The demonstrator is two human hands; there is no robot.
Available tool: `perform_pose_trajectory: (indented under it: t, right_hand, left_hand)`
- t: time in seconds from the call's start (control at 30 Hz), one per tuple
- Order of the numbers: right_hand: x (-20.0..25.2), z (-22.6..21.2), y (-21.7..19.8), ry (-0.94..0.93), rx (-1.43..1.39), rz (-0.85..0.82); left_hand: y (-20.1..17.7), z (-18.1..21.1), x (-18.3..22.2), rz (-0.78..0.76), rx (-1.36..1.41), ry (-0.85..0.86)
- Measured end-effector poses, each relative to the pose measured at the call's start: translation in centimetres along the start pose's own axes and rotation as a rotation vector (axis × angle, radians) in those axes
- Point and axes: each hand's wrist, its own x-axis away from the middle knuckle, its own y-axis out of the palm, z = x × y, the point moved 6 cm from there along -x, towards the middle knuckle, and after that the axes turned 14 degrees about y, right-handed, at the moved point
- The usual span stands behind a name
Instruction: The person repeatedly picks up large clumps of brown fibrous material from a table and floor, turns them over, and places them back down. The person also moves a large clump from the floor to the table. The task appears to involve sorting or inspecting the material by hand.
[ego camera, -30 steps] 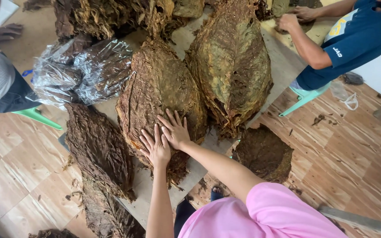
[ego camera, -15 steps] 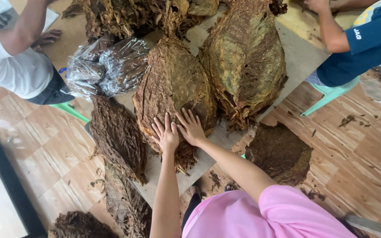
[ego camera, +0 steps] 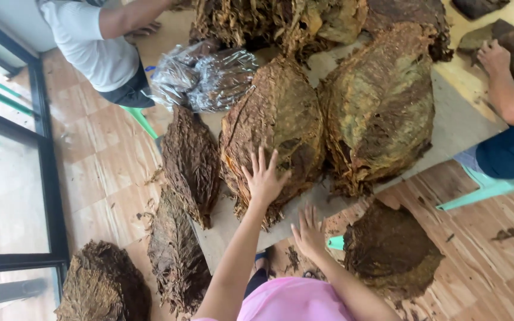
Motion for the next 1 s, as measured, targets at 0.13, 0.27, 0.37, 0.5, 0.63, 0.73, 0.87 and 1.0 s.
perform_pose_trajectory:
  t: [0.13, 0.27, 0.37, 0.5, 0.63, 0.73, 0.87, 1.0]
  right_hand:
    - [0.8, 4.2, 4.9, 0.023, 0.285, -0.278]
    - [1.2, 3.5, 4.2, -0.009, 0.332, -0.278]
    - [1.0, 4.0, 5.2, 0.011, 0.343, -0.28]
    - [1.1, 4.2, 5.7, 0.032, 0.331, -0.278]
    - [1.3, 3.7, 5.1, 0.021, 0.296, -0.268]
    - [1.6, 3.4, 4.9, 0.031, 0.274, -0.266]
    - [2.1, 2.8, 4.1, 0.048, 0.248, -0.253]
    - [1.8, 3.6, 5.3, 0.063, 0.212, -0.256]
  left_hand:
    - [3.0, -0.8, 0.8, -0.298, 0.136, -0.046]
    - [3.7, -1.4, 0.7, -0.302, 0.145, -0.065]
    - [3.5, -1.3, 0.9, -0.308, 0.161, -0.076]
    - [2.6, -0.9, 1.0, -0.302, 0.197, -0.072]
    - [2.4, -1.1, 1.2, -0.248, 0.176, -0.068]
    - [3.0, -1.5, 1.3, -0.231, 0.141, -0.049]
    - [3.5, -1.8, 1.4, -0.273, 0.099, -0.08]
    - [3.5, -1.8, 1.3, -0.304, 0.113, -0.081]
